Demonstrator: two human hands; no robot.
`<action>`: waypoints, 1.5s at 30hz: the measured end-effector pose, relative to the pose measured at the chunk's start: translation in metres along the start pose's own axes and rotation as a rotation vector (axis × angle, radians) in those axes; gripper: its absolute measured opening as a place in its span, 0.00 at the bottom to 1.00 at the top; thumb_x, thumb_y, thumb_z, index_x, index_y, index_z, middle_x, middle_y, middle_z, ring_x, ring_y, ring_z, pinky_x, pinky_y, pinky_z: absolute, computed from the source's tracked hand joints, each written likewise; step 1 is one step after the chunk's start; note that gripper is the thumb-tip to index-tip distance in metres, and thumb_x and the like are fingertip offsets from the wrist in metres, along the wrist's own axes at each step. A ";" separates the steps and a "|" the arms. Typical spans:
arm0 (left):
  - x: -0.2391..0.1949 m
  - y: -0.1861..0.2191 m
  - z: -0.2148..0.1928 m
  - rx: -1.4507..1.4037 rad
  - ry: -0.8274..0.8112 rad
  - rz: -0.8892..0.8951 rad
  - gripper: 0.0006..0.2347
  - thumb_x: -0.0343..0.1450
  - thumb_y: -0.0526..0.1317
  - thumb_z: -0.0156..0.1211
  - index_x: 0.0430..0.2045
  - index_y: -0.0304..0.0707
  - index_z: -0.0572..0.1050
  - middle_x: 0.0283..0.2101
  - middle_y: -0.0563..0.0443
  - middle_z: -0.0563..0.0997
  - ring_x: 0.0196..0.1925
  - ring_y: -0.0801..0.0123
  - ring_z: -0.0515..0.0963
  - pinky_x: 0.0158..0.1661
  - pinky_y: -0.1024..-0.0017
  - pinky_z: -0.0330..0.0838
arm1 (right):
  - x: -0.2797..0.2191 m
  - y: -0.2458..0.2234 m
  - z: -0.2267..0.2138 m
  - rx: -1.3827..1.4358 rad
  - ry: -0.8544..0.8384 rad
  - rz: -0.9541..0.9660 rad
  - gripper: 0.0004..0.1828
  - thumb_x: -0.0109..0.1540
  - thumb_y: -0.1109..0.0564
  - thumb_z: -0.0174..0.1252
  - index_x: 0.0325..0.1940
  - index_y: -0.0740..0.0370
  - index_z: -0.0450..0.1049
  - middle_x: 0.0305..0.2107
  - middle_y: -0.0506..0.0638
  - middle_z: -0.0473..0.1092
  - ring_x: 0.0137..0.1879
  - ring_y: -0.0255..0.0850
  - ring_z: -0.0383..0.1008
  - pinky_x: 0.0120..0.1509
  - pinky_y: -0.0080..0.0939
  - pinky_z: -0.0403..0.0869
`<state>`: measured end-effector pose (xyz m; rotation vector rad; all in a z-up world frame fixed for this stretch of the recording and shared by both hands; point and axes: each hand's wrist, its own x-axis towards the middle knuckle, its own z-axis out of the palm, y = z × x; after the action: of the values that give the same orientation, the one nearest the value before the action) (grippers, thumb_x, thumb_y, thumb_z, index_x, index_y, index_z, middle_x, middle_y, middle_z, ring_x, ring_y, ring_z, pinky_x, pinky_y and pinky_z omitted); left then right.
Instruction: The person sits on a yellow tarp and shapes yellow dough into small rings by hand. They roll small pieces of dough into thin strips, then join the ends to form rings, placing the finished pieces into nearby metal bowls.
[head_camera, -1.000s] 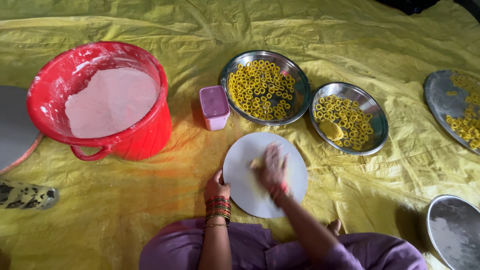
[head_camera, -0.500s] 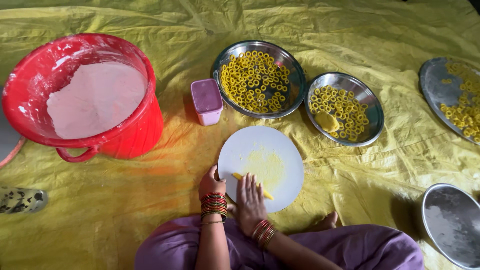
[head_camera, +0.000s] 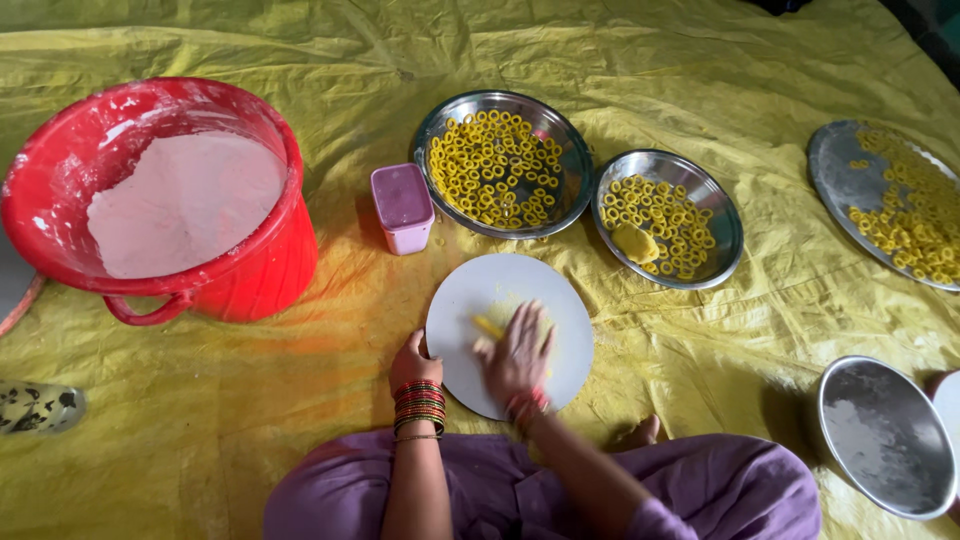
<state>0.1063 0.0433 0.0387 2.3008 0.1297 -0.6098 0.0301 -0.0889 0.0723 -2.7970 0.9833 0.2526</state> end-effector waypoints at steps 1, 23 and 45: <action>0.000 -0.002 0.000 -0.007 0.008 0.020 0.25 0.65 0.40 0.67 0.60 0.59 0.72 0.54 0.46 0.81 0.56 0.55 0.80 0.55 0.58 0.75 | -0.021 -0.008 0.009 -0.062 -0.027 -0.067 0.54 0.66 0.34 0.47 0.77 0.73 0.28 0.76 0.66 0.25 0.82 0.53 0.22 0.82 0.57 0.30; -0.071 0.033 0.002 0.517 -0.065 0.783 0.10 0.70 0.34 0.60 0.41 0.53 0.81 0.50 0.59 0.82 0.60 0.67 0.76 0.75 0.47 0.48 | -0.056 0.070 0.022 0.863 0.148 -0.285 0.16 0.57 0.60 0.65 0.50 0.57 0.77 0.42 0.49 0.79 0.47 0.37 0.81 0.53 0.40 0.80; 0.045 0.023 0.049 -0.883 0.152 0.344 0.10 0.76 0.31 0.46 0.46 0.38 0.75 0.38 0.46 0.79 0.37 0.68 0.82 0.40 0.70 0.81 | -0.032 0.064 0.018 1.135 0.303 -0.020 0.16 0.64 0.55 0.59 0.55 0.61 0.76 0.43 0.54 0.80 0.45 0.40 0.82 0.49 0.40 0.80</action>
<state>0.1325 -0.0111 0.0026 1.4546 0.0538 -0.1374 -0.0372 -0.1151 0.0550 -1.7959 0.7717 -0.5755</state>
